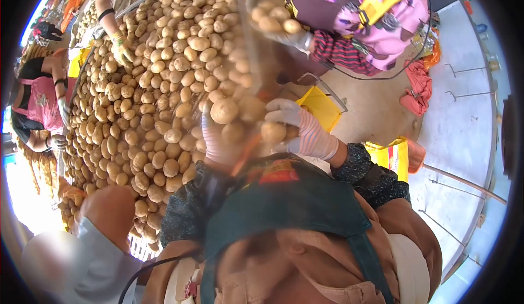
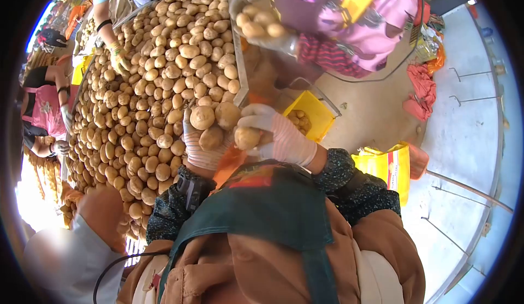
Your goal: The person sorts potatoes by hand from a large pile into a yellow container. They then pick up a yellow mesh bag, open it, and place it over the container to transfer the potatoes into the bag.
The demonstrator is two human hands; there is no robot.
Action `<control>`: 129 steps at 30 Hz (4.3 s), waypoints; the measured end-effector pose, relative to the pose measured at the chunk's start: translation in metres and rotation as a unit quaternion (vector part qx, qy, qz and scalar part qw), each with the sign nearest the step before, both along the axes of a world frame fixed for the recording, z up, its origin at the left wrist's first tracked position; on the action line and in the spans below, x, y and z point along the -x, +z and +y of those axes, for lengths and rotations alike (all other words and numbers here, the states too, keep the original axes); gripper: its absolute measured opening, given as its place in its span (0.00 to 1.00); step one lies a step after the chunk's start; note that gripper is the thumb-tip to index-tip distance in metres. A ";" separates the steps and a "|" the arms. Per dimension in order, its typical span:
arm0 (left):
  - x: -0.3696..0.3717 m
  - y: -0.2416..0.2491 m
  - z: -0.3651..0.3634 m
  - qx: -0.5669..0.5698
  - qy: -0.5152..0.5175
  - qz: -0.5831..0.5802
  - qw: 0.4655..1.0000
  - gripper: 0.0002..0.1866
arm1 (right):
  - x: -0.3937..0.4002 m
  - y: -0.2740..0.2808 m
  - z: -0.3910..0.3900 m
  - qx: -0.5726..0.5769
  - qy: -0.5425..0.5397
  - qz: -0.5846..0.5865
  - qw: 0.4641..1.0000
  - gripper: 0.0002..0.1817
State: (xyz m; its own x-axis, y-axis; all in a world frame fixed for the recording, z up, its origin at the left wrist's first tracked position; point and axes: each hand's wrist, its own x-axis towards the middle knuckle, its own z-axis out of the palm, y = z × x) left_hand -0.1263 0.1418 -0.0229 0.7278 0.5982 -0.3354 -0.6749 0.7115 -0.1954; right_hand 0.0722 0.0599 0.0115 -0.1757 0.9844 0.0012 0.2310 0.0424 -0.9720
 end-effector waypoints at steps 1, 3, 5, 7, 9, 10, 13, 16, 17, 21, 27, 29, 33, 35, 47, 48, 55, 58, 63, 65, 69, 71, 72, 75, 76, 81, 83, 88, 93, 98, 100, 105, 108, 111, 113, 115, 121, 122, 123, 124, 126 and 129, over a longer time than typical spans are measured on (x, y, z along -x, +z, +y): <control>-0.010 0.027 -0.004 -0.042 -0.029 0.050 0.997 0.40 | -0.007 0.006 -0.009 -0.007 -0.015 -0.023 1.000 0.31; -0.016 0.027 -0.009 -0.060 -0.066 0.104 0.991 0.42 | -0.014 0.008 -0.015 -0.007 -0.018 -0.016 1.000 0.31; -0.019 0.024 -0.014 -0.064 -0.097 0.146 0.982 0.45 | -0.017 0.014 -0.020 0.007 0.005 0.042 0.999 0.31; -0.019 0.021 -0.018 -0.048 -0.122 0.180 0.975 0.46 | -0.022 0.010 -0.024 -0.014 0.033 0.037 0.999 0.31; -0.023 0.019 -0.023 -0.079 -0.135 0.192 0.969 0.47 | -0.026 0.003 -0.030 -0.006 0.036 0.044 0.998 0.31; -0.024 0.018 -0.025 -0.094 -0.141 0.198 0.966 0.48 | -0.028 0.000 -0.036 0.012 0.025 0.051 0.998 0.31; -0.027 -0.003 -0.029 0.001 -0.116 0.168 0.979 0.43 | -0.030 0.005 -0.046 0.036 0.008 0.037 0.999 0.31; -0.033 -0.007 -0.036 0.021 -0.110 0.106 0.988 0.40 | -0.031 0.010 -0.049 0.018 0.010 0.037 0.999 0.31; -0.035 -0.004 -0.037 0.014 -0.114 0.123 0.986 0.39 | -0.031 0.011 -0.050 0.009 0.012 0.042 0.999 0.32; -0.039 0.009 -0.036 -0.007 -0.132 0.111 0.985 0.39 | -0.031 0.012 -0.060 0.010 -0.016 0.070 0.997 0.32; -0.027 -0.017 -0.039 -0.061 -0.143 0.069 0.985 0.41 | -0.029 0.024 -0.066 0.014 0.009 0.104 0.994 0.29; -0.026 -0.020 -0.041 -0.090 -0.138 0.066 0.984 0.41 | -0.029 0.033 -0.063 -0.011 0.031 0.030 0.999 0.28; -0.020 -0.014 -0.042 -0.150 -0.158 0.094 0.971 0.47 | -0.025 0.037 -0.063 -0.029 0.037 0.013 0.999 0.26; -0.021 -0.003 -0.045 -0.158 -0.178 0.135 0.962 0.50 | -0.026 0.038 -0.064 -0.010 0.019 0.071 0.997 0.27; -0.066 0.013 -0.054 -0.038 -0.273 0.197 0.941 0.35 | -0.044 -0.010 -0.102 0.283 -0.146 0.361 0.877 0.30; -0.073 0.013 -0.054 -0.041 -0.290 0.235 0.927 0.35 | -0.049 -0.015 -0.107 0.285 -0.151 0.381 0.867 0.28; -0.119 0.011 -0.059 0.092 -0.364 0.271 0.887 0.31 | -0.054 -0.047 -0.151 0.309 -0.285 0.444 0.792 0.24; -0.129 -0.006 -0.065 -0.019 -0.414 0.308 0.856 0.32 | -0.058 -0.055 -0.167 0.322 -0.339 0.492 0.735 0.26; -0.152 -0.005 -0.078 -0.049 -0.386 0.221 0.895 0.33 | -0.074 -0.073 -0.183 0.308 -0.390 0.479 0.723 0.28; -0.159 -0.013 -0.079 -0.051 -0.404 0.226 0.885 0.31 | -0.079 -0.076 -0.183 0.312 -0.398 0.470 0.724 0.27; -0.159 -0.114 -0.078 -0.092 -0.497 0.296 0.810 0.27 | -0.081 -0.128 -0.186 0.322 -0.433 0.456 0.708 0.26; -0.160 -0.138 -0.084 -0.114 -0.508 0.307 0.796 0.25 | -0.088 -0.147 -0.188 0.343 -0.451 0.506 0.650 0.25; -0.161 -0.137 -0.086 -0.104 -0.501 0.309 0.802 0.25 | -0.091 -0.154 -0.187 0.353 -0.457 0.530 0.620 0.24; -0.156 -0.117 -0.082 -0.046 -0.479 0.331 0.811 0.24 | -0.093 -0.171 -0.188 0.383 -0.469 0.602 0.521 0.23; -0.154 -0.105 -0.080 -0.021 -0.473 0.340 0.813 0.24 | -0.092 -0.159 -0.186 0.377 -0.462 0.606 0.527 0.23; -0.137 -0.099 -0.073 -0.004 -0.430 0.291 0.855 0.23 | -0.095 -0.090 -0.161 0.358 -0.451 0.606 0.548 0.27; -0.128 -0.103 -0.075 -0.080 -0.412 0.286 0.862 0.22 | -0.089 -0.092 -0.163 0.168 -0.360 0.379 0.836 0.28; -0.120 -0.066 -0.067 -0.037 -0.380 0.123 0.916 0.24 | -0.090 -0.067 -0.150 0.192 -0.331 0.687 0.618 0.29; -0.116 -0.049 -0.071 -0.092 -0.342 0.153 0.922 0.23 | -0.100 -0.074 -0.150 0.269 -0.393 0.515 0.713 0.30; -0.111 -0.038 -0.070 -0.062 -0.310 0.159 0.935 0.21 | -0.096 -0.087 -0.148 0.365 -0.480 0.293 0.742 0.29; -0.111 -0.042 -0.070 -0.071 -0.308 0.144 0.938 0.22 | -0.089 -0.078 -0.147 0.336 -0.457 0.215 0.795 0.29; -0.123 -0.038 -0.079 -0.176 -0.277 0.086 0.941 0.27 | -0.077 -0.041 -0.140 0.218 -0.311 0.188 0.906 0.30; -0.134 -0.028 -0.081 -0.291 -0.336 0.181 0.877 0.28 | -0.082 -0.025 -0.140 0.232 -0.330 0.228 0.886 0.31; -0.136 -0.044 -0.091 -0.470 -0.369 0.255 0.760 0.28 | -0.085 -0.046 -0.171 0.204 -0.368 0.191 0.887 0.30; -0.136 -0.064 -0.098 -0.516 -0.399 0.275 0.707 0.28 | -0.096 -0.068 -0.216 0.267 -0.408 0.191 0.852 0.30; -0.138 -0.067 -0.098 -0.413 -0.454 0.287 0.735 0.24 | -0.100 -0.081 -0.269 0.324 -0.487 0.211 0.783 0.29; -0.115 -0.079 -0.096 -0.297 -0.501 0.356 0.731 0.17 | -0.043 -0.163 -0.520 0.347 -0.614 -0.043 0.708 0.25; -0.108 -0.092 -0.090 -0.302 -0.507 0.356 0.724 0.17 | -0.037 -0.128 -0.521 0.376 -0.716 0.073 0.584 0.26; -0.100 -0.110 -0.082 -0.357 -0.520 0.352 0.691 0.16 | -0.032 -0.090 -0.520 0.354 -0.816 0.174 0.423 0.27; -0.095 -0.132 -0.072 -0.410 -0.529 0.349 0.656 0.16 | -0.026 -0.090 -0.550 0.360 -0.844 0.176 0.357 0.27; -0.102 -0.140 -0.067 -0.396 -0.553 0.355 0.642 0.17 | -0.009 -0.109 -0.609 0.417 -0.837 0.094 0.342 0.27; -0.120 -0.111 -0.087 -0.288 -0.503 0.494 0.648 0.19 | 0.007 -0.160 -0.670 0.547 -0.691 -0.160 0.444 0.29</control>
State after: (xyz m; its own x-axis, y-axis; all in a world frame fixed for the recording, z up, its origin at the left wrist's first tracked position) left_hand -0.0059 0.0545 -0.1338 0.4466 0.2211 -0.8670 0.5936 0.6518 0.4720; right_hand 0.0651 -0.6101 -0.1489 0.7788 -0.4673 -0.4185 -0.5652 -0.8121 -0.1451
